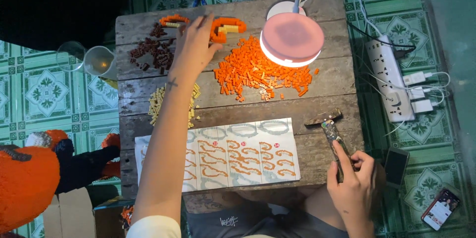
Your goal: Assembling small plastic toy blocks onto a template to create a pattern on a wooden table.
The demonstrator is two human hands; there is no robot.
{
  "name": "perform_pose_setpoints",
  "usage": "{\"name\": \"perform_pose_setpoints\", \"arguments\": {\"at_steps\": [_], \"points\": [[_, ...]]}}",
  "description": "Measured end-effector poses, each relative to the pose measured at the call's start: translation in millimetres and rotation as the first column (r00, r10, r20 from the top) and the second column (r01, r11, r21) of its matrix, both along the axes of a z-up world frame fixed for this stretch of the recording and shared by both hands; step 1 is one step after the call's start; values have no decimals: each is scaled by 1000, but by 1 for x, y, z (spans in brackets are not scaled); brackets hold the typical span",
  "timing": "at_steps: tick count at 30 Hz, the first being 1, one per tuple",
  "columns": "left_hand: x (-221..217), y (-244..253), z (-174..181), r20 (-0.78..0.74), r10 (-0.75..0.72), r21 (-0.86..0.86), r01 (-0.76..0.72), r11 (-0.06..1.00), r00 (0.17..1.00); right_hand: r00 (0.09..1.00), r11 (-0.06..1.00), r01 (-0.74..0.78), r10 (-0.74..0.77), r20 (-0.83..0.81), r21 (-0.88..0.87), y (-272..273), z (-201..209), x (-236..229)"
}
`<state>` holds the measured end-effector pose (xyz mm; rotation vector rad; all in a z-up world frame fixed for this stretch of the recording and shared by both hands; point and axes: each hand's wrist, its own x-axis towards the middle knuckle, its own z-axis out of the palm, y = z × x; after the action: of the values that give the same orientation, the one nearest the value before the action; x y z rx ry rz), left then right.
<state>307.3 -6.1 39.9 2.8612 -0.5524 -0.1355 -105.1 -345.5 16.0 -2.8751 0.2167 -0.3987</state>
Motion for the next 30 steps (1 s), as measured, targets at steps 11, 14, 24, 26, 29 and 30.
{"name": "perform_pose_setpoints", "arguments": {"at_steps": [11, 14, 24, 26, 29, 30], "points": [[-37, -28, -9, 189, -224, -92, 245, 965, 956, 999, 998, -46, 47, 22, -52, -2, 0, 0], [-34, -21, -18, 265, -230, -107, 266, 958, 936, 998, 999, -51, 51, 45, -2, -1, -4, 0], [-164, -5, 25, 87, -479, -486, 457, 745, 874, 996, 975, -2, 21, -83, 223, 1, 49, 26], [-189, -8, 4, 101, -689, -663, 565, 491, 718, 986, 981, -136, 122, 110, 137, 11, 56, 44], [-211, -18, -17, -41, -727, -732, 474, 489, 686, 953, 952, -269, 242, 181, 143, 31, 57, 91], [-211, -18, -26, -39, -730, -734, 476, 484, 683, 954, 954, -265, 239, 180, 140, 37, 53, 106]]}}
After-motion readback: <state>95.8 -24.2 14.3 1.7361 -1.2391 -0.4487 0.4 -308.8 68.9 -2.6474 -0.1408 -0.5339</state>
